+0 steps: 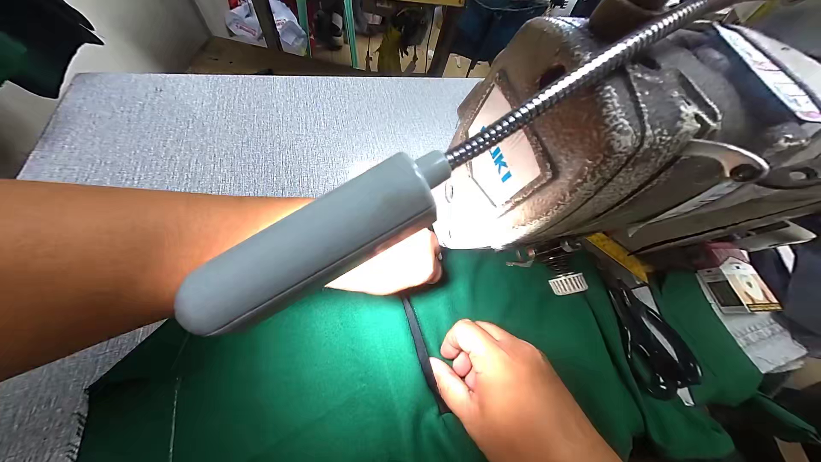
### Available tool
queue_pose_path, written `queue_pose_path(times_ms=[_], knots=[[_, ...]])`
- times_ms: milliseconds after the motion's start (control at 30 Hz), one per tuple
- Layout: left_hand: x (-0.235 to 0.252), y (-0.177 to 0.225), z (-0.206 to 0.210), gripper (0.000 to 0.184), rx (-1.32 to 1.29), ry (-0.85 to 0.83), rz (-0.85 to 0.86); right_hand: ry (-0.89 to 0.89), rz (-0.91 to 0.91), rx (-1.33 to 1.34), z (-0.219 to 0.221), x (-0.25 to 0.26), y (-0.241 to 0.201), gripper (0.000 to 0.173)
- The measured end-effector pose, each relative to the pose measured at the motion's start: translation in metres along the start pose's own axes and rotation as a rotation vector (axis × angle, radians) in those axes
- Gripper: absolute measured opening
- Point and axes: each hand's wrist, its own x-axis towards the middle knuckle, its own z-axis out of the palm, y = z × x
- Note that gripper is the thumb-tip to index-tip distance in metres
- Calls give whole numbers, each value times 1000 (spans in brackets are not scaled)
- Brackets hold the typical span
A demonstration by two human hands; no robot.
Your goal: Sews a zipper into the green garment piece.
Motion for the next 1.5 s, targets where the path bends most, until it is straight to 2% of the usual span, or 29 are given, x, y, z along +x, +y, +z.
queue_pose_path(times_ms=[67,133,167,233,267,333,400,500,600,733,833,1067,1233,1367,1500], knots=[[5,-3,-5,22,196,-94,131,34,-27,-46,1,0,-3,14],[9,-5,-7,23,416,-113,266,60,-44,-84,2,-1,-6,14],[9,-4,-7,23,393,-123,240,67,-49,-99,3,-2,-6,14],[6,4,-7,25,79,-126,5,80,-59,-121,4,-2,-6,14],[5,6,-7,24,-3,-103,-61,80,-62,-123,4,-2,-6,13],[8,1,-12,23,193,-181,75,84,-63,-113,4,-2,-5,13],[10,-6,-12,21,379,-165,252,79,-52,-94,4,-2,-5,14],[8,-12,-10,21,388,-128,326,57,-26,-53,2,-3,-3,14],[7,-14,-8,23,381,-111,323,54,1,15,1,-3,-1,14],[4,-24,-7,21,506,-89,463,51,10,48,0,-5,0,15],[2,-39,0,20,522,12,583,48,6,51,1,-6,0,15],[-1,-49,3,22,506,38,605,59,3,51,2,-8,-2,15],[-1,-51,4,22,573,48,677,-15,24,56,-2,-5,-7,23],[-1,-59,10,23,563,125,733,-43,35,51,-3,-2,-9,20],[-3,-60,9,24,597,89,700,21,2,-10,2,-4,-11,16]])
